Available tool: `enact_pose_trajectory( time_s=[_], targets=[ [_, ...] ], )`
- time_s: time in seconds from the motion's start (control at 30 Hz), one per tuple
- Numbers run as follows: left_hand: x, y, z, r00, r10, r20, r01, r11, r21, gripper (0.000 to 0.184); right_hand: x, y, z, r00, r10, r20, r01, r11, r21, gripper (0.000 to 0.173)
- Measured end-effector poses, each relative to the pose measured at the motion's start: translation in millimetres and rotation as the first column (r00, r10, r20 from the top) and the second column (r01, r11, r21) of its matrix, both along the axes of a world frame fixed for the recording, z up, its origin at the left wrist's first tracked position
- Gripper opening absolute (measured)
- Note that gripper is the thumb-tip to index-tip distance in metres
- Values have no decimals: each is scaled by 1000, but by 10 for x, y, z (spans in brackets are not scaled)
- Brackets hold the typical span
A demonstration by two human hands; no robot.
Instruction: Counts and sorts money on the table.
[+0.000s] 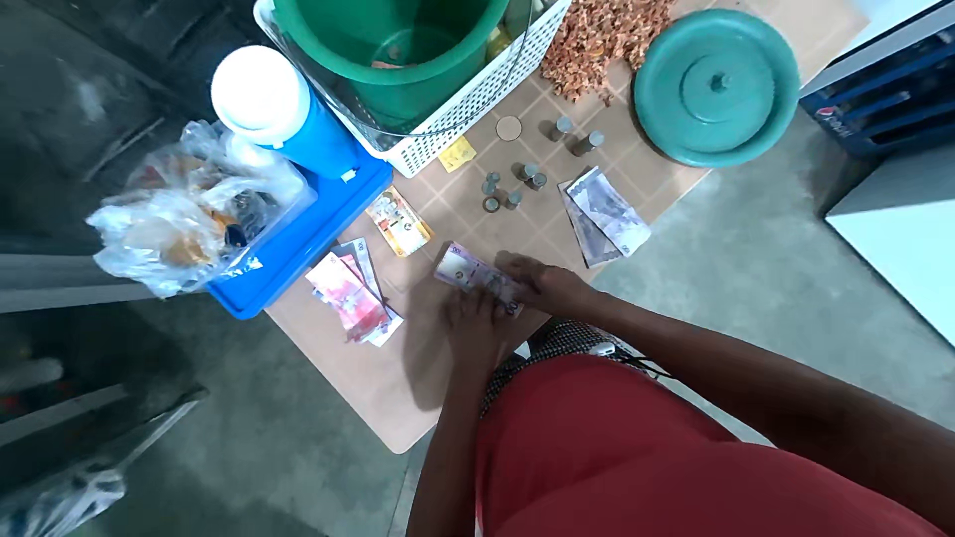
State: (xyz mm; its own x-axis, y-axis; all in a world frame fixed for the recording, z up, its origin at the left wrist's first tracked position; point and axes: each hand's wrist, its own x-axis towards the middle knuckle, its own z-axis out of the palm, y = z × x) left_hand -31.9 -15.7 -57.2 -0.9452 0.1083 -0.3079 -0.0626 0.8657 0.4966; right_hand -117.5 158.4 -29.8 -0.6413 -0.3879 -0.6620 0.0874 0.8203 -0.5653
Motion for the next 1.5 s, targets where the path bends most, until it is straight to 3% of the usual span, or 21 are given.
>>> enact_pose_trajectory(
  time_s=[0.17,0.27,0.37,0.47,0.63,0.8,0.9,1.0,1.13,1.23,1.3,1.37,1.5],
  targets=[
    [12,8,10,986,80,-146,-71,995,67,32,90,389,88,995,4,-101,-3,1000,17,44],
    [97,-79,-36,944,152,-294,-118,984,131,30,131,646,92,937,-122,-328,114,993,-42,32],
    [226,-256,-92,911,213,-353,-160,972,173,30,56,912,-70,823,-199,-532,219,975,-26,42],
    [408,-444,-159,892,249,-376,-197,965,172,34,-7,1049,-258,837,-129,-531,225,967,120,53],
    [765,-661,-194,864,305,-401,-262,952,159,35,-29,1119,-352,865,-41,-500,162,966,201,45],
    [968,-661,-274,801,406,-439,-358,914,192,32,-81,1176,-189,896,-95,-433,159,981,115,52],
    [977,-530,-287,757,465,-458,-403,885,232,30,-22,1285,-58,829,-185,-527,186,981,-51,50],
    [944,-283,-209,803,461,-378,-418,887,195,31,64,1522,67,828,-208,-521,183,978,-100,45],
    [791,42,-5,917,393,-67,-397,917,-42,48,90,1879,-29,841,-189,-506,154,982,-109,41],
    [590,170,195,886,387,255,-335,915,-225,66,18,2018,-148,860,-203,-468,179,979,-94,39],
    [410,154,312,848,382,368,-284,913,-294,62,-107,2054,-206,864,-207,-459,188,978,-88,39],
    [207,29,372,832,316,456,-213,941,-262,51,-269,2070,-271,858,-205,-470,185,979,-90,42],
    [-154,-279,262,783,65,619,-53,998,-37,42,-509,1967,-315,841,-223,-493,232,972,-45,46]
  ],
)
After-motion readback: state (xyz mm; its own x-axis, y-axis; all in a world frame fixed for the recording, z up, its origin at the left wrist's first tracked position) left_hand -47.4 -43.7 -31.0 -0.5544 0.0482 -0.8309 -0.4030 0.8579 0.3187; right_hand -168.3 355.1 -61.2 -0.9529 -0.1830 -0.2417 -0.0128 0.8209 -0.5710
